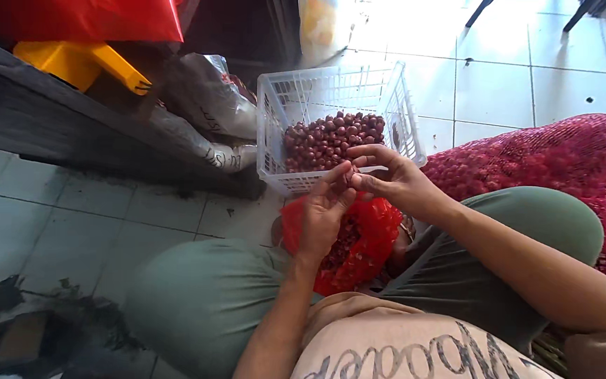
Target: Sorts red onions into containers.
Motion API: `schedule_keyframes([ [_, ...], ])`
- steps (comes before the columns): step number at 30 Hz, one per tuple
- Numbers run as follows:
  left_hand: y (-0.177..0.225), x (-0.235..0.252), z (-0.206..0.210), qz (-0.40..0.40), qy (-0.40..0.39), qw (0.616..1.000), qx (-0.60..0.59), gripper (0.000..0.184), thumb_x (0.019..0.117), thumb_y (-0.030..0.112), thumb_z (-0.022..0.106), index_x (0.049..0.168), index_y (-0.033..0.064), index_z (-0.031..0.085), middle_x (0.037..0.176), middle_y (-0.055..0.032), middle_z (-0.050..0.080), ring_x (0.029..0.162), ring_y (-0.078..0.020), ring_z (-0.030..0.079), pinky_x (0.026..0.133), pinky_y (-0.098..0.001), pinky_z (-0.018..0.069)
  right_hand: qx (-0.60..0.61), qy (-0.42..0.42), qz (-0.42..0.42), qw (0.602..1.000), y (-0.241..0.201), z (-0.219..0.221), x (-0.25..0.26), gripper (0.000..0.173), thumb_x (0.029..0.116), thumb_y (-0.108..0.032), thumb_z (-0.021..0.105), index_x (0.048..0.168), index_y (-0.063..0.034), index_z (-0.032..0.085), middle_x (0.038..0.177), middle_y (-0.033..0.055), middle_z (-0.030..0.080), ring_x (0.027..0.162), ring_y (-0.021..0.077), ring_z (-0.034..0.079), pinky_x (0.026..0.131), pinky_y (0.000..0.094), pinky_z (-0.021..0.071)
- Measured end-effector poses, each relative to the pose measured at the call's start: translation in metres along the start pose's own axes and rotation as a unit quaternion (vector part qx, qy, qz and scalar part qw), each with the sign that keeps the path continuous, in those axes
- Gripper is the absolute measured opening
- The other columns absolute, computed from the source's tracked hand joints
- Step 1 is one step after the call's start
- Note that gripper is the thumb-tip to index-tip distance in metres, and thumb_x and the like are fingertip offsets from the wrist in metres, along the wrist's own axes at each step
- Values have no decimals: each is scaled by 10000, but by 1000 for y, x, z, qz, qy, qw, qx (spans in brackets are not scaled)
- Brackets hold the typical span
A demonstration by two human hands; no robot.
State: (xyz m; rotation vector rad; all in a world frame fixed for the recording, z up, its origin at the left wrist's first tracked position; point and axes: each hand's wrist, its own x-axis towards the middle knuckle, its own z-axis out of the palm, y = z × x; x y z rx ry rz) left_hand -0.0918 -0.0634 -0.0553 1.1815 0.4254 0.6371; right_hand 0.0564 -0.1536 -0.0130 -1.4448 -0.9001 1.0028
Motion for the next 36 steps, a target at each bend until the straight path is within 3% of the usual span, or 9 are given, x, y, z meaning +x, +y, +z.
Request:
schedule_keyframes([
  [3,-5,-1,0,69,11,995,66,437,908,-77,669,1324,46,614,1239,21,654,1073,-52,645,932,-243,554,-19,50,-77,996,10,0,-5,169,997,-56,636,1141,18,684,994,53,707,787,26,679,737,179,587],
  [6,-7,-1,1,78,24,997,14,375,928,-71,645,1252,110,594,1199,45,657,1079,-53,649,931,-245,557,7,60,-43,997,7,-4,5,120,991,-35,629,1060,-11,723,904,-15,730,792,7,687,770,189,591],
  [11,-1,-4,4,-92,40,959,-266,223,1045,125,540,1220,217,642,1192,19,703,1069,-115,702,952,-292,580,11,40,-58,997,5,-1,13,134,967,23,628,1081,-17,685,922,-38,714,802,-10,667,776,165,573],
  [14,-4,-2,2,-92,35,940,-327,210,1027,142,583,1208,213,664,1177,-2,706,1061,-121,703,953,-280,575,1,39,-64,997,5,2,13,145,1001,2,585,1104,-2,687,928,-32,712,806,-6,669,782,173,579],
  [22,-12,-2,-2,28,67,993,-88,369,960,3,647,1264,211,660,1319,85,611,1168,-67,619,994,-271,539,-59,59,-100,991,7,1,13,88,977,-53,654,1021,-16,720,874,-31,733,766,-11,689,744,174,596],
  [25,-5,-2,-1,-25,70,994,-83,410,983,-41,575,1295,206,671,1279,75,656,1057,-48,665,893,-229,570,-125,77,-131,980,9,-1,13,59,951,-52,671,968,-24,719,848,-32,717,730,-49,652,696,129,564],
  [30,6,-4,-2,-99,49,978,-174,385,1037,-16,456,1332,139,649,1272,13,687,1070,-95,692,942,-256,568,-248,92,-254,930,12,0,11,55,887,13,663,917,45,695,896,96,693,752,14,654,702,135,559],
  [33,7,-4,-1,-81,49,975,-202,248,1035,90,549,1224,141,701,1179,1,724,1057,-98,701,959,-265,566,-296,87,-316,897,11,2,10,62,867,38,658,912,67,689,949,156,705,818,61,679,748,147,558],
  [36,7,-4,1,-61,70,976,-197,232,985,1,578,1092,171,695,1036,7,737,950,-86,715,896,-271,590,-276,76,-316,904,13,6,10,53,863,49,661,909,68,679,957,152,702,836,56,682,757,142,561],
])
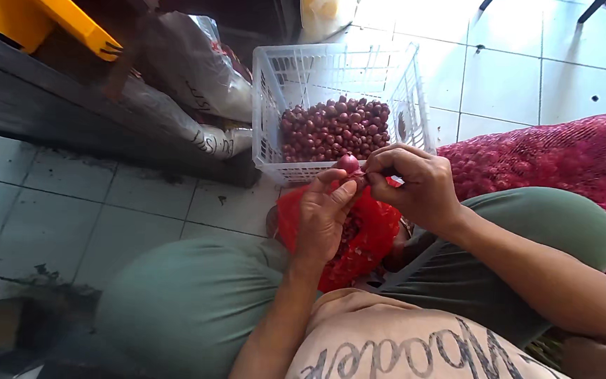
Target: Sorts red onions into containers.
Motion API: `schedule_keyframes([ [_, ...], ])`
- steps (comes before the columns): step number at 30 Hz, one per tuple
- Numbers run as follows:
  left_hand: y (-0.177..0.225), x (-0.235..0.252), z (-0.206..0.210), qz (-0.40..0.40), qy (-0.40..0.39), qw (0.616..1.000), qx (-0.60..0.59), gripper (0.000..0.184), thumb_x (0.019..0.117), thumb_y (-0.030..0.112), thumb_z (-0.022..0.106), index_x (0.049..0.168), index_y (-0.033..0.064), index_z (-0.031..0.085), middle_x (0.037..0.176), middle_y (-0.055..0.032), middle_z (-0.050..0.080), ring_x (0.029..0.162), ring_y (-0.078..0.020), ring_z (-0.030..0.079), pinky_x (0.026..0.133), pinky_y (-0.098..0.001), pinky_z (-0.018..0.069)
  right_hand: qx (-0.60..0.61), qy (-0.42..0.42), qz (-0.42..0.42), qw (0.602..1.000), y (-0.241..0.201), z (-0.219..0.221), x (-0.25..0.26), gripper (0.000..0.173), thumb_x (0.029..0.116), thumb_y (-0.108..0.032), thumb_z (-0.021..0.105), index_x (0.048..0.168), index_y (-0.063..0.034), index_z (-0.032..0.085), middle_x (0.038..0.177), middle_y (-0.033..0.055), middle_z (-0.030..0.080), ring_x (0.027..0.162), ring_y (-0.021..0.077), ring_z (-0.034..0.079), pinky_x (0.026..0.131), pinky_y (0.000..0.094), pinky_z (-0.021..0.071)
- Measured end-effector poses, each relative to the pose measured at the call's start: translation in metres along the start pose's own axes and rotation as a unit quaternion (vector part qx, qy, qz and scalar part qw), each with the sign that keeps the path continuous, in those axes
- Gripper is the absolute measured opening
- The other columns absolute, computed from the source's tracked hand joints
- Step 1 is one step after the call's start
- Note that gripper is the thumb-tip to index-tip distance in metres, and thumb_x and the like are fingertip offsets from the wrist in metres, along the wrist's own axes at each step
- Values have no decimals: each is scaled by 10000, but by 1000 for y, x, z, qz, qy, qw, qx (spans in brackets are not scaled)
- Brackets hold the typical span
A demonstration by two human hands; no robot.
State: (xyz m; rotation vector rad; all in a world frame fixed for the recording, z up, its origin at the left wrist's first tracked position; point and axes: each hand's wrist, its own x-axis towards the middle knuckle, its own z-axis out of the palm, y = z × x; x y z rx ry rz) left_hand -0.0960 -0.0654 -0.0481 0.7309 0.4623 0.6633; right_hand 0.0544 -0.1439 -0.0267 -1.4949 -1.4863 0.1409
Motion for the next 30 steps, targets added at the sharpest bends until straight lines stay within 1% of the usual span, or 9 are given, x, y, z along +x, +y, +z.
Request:
schedule_keyframes([
  [5,-1,2,-2,43,-43,998,5,343,943,-38,596,1153,215,693,1303,20,663,1052,-87,690,895,-263,586,95,5,137,986,2,1,0,51,902,-13,640,931,7,677,818,-8,670,689,-57,590,632,104,506],
  [7,-3,3,-4,59,-60,996,5,349,937,-26,619,1169,225,688,1377,26,618,1086,-86,677,901,-258,581,140,4,203,969,1,0,1,43,920,-30,623,932,-52,658,785,-65,665,669,-57,609,629,122,531],
  [12,-8,5,-9,75,-84,993,-38,347,931,12,657,1212,213,695,1376,-7,623,1170,-122,650,953,-282,563,297,14,347,889,-5,-2,7,156,985,13,525,911,-82,624,773,-45,688,692,35,684,703,226,616],
  [15,-8,6,-10,84,-72,994,-1,399,935,-23,606,1262,201,650,1294,-9,659,1121,-119,666,948,-284,565,322,-35,348,880,-4,-9,10,106,1013,-25,512,1006,-68,609,861,-25,701,779,52,709,779,248,628],
  [17,-7,6,-9,101,-53,991,68,432,925,-68,589,1269,192,626,1239,22,666,1081,-87,663,921,-258,567,291,-78,310,902,0,-10,7,197,951,-79,658,1135,-34,606,983,-3,694,861,58,702,802,237,615],
  [20,-9,4,-6,124,-55,983,126,441,915,-102,601,1268,163,606,1248,32,641,1115,-79,644,950,-259,557,240,-74,301,920,3,-6,3,236,862,-88,802,1029,-45,641,951,1,720,823,34,708,761,200,609],
  [24,-7,4,-5,80,-26,984,156,427,932,-34,663,1298,175,597,1210,33,665,1084,-79,662,922,-257,569,245,-61,333,909,5,-8,4,40,916,-42,737,914,-58,700,788,-42,714,702,-10,664,693,161,570],
  [28,-3,4,-7,10,-9,995,99,401,959,-56,588,1296,161,565,1192,8,675,1057,-103,679,935,-288,572,279,-77,344,893,6,-10,5,46,932,4,698,944,-29,669,816,-5,725,750,46,714,766,225,619],
  [30,3,3,-2,-19,-13,998,61,373,983,-52,545,1290,160,560,1228,-6,670,1042,-95,687,905,-263,581,298,-74,354,883,2,-11,8,95,915,40,698,951,-33,649,818,-4,725,740,53,714,753,228,621],
])
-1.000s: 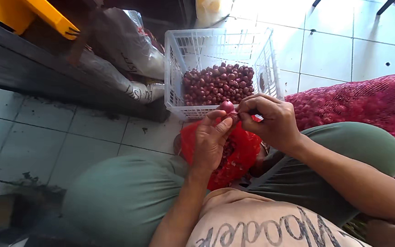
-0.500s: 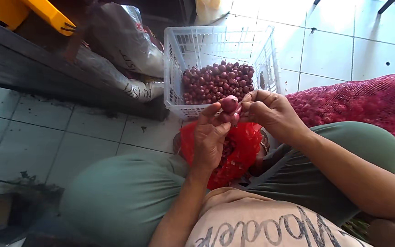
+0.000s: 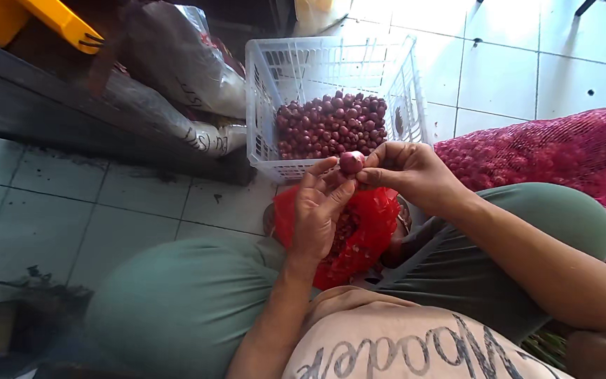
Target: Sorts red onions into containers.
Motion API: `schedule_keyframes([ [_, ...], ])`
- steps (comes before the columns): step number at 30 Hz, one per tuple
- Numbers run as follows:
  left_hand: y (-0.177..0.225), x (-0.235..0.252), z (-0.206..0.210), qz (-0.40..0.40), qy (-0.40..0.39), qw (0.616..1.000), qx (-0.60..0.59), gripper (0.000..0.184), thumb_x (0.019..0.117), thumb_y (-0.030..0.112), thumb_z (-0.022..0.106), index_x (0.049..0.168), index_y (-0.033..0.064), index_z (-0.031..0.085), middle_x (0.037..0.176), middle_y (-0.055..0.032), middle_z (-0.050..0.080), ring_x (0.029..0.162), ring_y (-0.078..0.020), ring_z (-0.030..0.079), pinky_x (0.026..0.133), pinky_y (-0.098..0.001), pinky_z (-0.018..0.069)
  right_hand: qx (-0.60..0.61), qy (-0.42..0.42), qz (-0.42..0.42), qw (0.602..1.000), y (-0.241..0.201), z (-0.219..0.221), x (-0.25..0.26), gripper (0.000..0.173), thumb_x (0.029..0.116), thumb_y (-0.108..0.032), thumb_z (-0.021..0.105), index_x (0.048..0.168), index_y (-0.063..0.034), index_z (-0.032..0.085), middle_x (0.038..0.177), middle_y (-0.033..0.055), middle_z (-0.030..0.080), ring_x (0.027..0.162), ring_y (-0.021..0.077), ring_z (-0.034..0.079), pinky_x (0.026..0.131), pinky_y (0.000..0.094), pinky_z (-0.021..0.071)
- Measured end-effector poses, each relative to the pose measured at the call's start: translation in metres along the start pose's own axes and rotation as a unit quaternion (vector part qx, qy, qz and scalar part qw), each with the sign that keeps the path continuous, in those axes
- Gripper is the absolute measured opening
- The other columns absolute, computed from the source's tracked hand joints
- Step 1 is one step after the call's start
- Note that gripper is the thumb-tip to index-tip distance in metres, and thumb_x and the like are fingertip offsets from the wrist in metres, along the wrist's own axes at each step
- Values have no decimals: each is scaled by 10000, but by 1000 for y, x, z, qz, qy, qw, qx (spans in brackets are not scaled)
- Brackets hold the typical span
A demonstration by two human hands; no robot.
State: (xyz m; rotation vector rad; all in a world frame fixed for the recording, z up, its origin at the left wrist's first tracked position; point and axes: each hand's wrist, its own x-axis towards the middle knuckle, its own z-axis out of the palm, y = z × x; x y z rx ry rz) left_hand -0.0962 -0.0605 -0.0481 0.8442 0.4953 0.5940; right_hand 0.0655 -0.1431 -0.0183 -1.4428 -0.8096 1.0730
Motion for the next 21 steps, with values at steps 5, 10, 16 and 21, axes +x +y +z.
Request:
schedule_keyframes([
  [5,7,-2,-1,-91,-7,995,-33,326,981,-5,511,1260,122,622,1097,-25,707,890,-89,705,825,-245,598,-35,-9,-7,999,-10,0,0,176,849,102,721,935,-34,650,789,-9,716,691,28,688,683,179,594],
  [10,10,-1,-6,-154,-7,985,-84,253,1001,44,474,1212,75,610,971,-88,711,798,-113,724,736,-227,616,-117,-7,-59,991,-9,-4,0,158,822,46,733,930,-51,671,786,-33,707,685,-17,663,661,142,572],
  [16,6,1,-8,-158,-61,981,-92,318,985,83,404,1234,127,597,970,-57,698,737,-74,685,656,-174,577,-163,-13,-109,981,-6,-2,-12,146,833,76,679,929,-28,644,742,42,661,581,69,614,523,184,528],
  [21,-3,0,0,-99,-2,989,110,298,1102,380,330,1244,195,515,1041,40,635,800,-22,631,673,-174,542,-182,-34,-112,976,12,5,-5,144,908,-121,749,1022,-55,692,962,0,719,898,33,694,830,217,594],
])
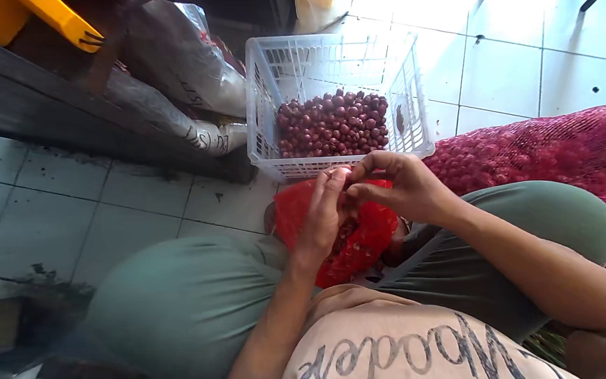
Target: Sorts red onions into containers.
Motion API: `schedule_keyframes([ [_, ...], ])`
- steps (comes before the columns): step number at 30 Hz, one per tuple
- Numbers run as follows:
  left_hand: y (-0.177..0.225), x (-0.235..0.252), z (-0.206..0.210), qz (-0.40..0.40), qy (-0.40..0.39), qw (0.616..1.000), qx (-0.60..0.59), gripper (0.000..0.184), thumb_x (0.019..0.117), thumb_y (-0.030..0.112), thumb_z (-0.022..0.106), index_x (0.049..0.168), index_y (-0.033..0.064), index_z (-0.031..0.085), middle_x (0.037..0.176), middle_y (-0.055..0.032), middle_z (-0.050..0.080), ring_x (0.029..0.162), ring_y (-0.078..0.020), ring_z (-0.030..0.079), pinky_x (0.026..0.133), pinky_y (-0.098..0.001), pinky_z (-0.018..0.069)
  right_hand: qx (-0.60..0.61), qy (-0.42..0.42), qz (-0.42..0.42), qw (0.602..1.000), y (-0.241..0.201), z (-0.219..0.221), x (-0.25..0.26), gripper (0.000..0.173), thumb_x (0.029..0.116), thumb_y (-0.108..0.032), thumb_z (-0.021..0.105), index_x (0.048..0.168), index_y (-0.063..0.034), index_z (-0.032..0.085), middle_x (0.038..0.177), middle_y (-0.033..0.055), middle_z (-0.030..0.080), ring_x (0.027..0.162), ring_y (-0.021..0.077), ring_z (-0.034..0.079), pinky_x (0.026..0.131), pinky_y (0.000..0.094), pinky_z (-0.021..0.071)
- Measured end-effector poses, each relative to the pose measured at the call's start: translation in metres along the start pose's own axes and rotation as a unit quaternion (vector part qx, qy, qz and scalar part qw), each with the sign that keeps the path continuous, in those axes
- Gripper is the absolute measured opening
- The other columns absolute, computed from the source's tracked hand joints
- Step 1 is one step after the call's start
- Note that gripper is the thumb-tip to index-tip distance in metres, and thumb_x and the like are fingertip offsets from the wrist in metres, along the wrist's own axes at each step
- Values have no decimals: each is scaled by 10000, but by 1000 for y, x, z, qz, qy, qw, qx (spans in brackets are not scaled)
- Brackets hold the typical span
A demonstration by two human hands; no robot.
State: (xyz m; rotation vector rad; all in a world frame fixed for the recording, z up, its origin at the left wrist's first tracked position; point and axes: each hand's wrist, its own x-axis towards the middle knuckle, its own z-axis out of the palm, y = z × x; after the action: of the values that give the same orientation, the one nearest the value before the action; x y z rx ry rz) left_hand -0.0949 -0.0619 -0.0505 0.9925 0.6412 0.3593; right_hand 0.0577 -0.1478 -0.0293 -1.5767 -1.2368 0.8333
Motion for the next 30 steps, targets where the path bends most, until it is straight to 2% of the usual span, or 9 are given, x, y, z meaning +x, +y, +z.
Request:
schedule_keyframes([
  [2,-6,0,3,42,43,995,85,310,1109,409,319,1245,205,508,975,68,595,720,29,589,611,-128,510,16,22,47,999,1,10,-1,394,852,-231,831,1109,-28,611,1079,69,647,950,74,688,822,240,609],
  [4,-7,0,4,92,71,981,158,345,1113,413,296,1229,199,541,935,79,583,652,58,534,544,-99,441,32,23,112,993,0,14,-1,576,815,-263,873,1217,-22,539,1164,97,595,909,82,688,778,248,611],
  [5,-7,0,3,114,82,971,193,366,1114,414,290,1223,178,547,919,69,578,644,53,519,539,-106,425,41,24,124,991,1,15,0,539,820,-240,871,1209,-31,561,1133,73,635,860,65,695,757,236,611],
  [8,-12,2,1,173,118,935,285,397,1120,379,300,1190,91,565,873,18,580,664,17,545,594,-152,468,67,35,123,990,4,17,1,201,855,-131,827,1004,-48,719,832,-10,732,697,4,676,675,177,582],
  [12,-19,3,-2,223,145,900,346,335,1119,289,360,1130,30,571,805,-2,569,620,8,526,580,-152,454,62,6,130,990,-1,14,2,66,898,-85,778,924,-40,738,728,-16,716,599,6,648,594,173,563],
  [16,-11,3,-3,150,109,940,285,306,1125,302,317,1106,99,545,777,49,549,551,33,482,504,-123,419,6,-12,63,998,-2,13,-1,94,924,-86,745,853,-42,702,633,-23,644,501,-12,560,481,143,482],
  [20,-4,4,-4,42,60,980,185,422,1114,434,239,1025,188,570,669,54,505,448,1,412,397,-135,349,-56,-41,55,996,-8,11,-3,149,962,-101,681,818,-62,668,602,-34,577,486,-7,504,457,155,417],
  [24,-4,5,-5,20,-17,995,95,325,1115,392,298,1020,200,542,621,76,451,410,25,341,363,-110,301,-86,-61,56,993,-10,7,-2,147,977,-93,656,834,-65,640,627,-31,589,509,-4,530,482,162,444],
  [30,6,4,-7,-45,-42,998,-24,385,1121,382,268,1044,129,548,555,20,523,363,2,403,346,-116,349,-73,-94,48,992,-6,-12,3,136,1005,-112,605,886,-64,650,665,-32,550,535,1,487,503,167,407],
])
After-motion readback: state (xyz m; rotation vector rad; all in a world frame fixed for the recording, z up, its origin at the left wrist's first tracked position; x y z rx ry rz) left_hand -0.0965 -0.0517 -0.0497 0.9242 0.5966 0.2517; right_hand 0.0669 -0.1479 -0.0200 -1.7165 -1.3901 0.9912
